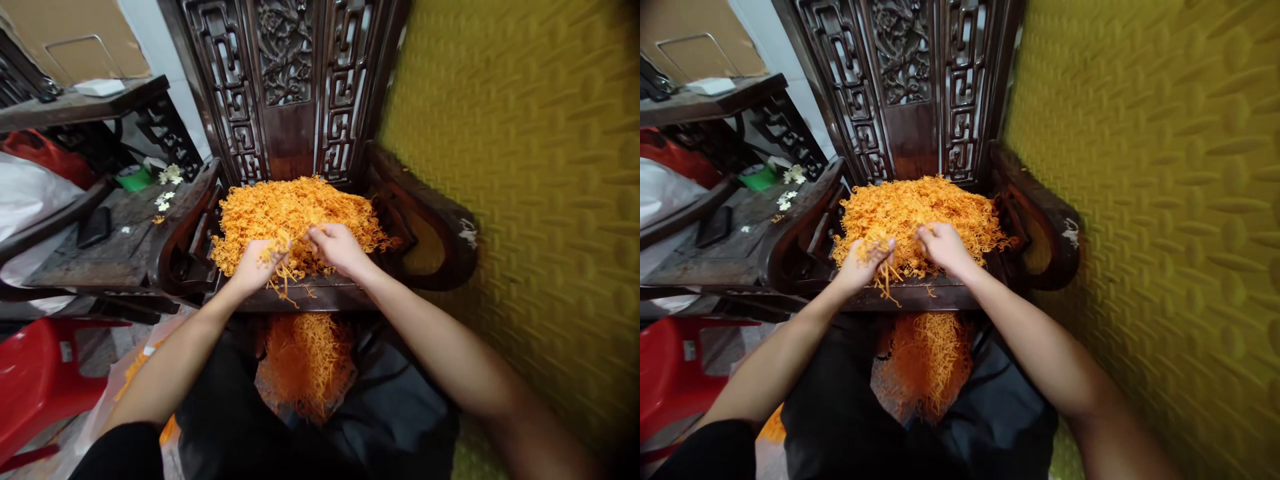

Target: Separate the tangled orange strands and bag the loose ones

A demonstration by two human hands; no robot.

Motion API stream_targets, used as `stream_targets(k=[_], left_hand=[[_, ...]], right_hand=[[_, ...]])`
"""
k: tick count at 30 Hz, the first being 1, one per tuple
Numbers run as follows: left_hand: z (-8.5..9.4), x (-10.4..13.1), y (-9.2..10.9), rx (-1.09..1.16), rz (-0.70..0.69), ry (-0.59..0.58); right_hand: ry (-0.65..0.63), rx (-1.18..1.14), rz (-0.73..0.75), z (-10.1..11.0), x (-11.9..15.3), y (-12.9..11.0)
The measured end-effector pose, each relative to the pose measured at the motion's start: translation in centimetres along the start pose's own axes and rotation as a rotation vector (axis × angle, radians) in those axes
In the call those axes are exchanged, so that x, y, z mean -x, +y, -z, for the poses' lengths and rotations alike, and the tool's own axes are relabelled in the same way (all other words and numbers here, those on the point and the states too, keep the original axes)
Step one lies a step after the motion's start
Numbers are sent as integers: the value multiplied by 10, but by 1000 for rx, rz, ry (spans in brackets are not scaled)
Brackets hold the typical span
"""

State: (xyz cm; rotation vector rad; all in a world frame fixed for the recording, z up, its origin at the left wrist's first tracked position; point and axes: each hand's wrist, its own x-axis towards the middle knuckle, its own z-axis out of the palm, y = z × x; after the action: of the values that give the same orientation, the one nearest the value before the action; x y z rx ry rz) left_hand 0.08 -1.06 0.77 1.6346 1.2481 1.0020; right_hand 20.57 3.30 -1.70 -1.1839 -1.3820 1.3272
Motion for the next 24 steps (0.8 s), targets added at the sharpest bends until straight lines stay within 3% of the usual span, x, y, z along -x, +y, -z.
stream_targets(k=[3, 8, 11, 13, 16, 20, 24], left_hand=[[10, 1, 7, 101, 32, 45], [26, -1, 11, 301, 100, -20], [42, -2, 12, 477, 88, 54], [49, -3, 11, 544, 75, 108], [48, -4, 6, 538, 110, 70], [34, -7, -3, 582, 129, -42], [13, -12, -1, 761, 172, -106]], right_hand=[[75, 28, 17, 16, -7, 4], [88, 98, -38, 33, -14, 10], [213, 147, -17, 49, -16, 13], [220, 145, -14, 57, -13, 12], [62, 25, -27, 53, -5, 9], [-126, -165, -72, 29, 3, 8], [-264, -138, -82, 8, 6, 16]])
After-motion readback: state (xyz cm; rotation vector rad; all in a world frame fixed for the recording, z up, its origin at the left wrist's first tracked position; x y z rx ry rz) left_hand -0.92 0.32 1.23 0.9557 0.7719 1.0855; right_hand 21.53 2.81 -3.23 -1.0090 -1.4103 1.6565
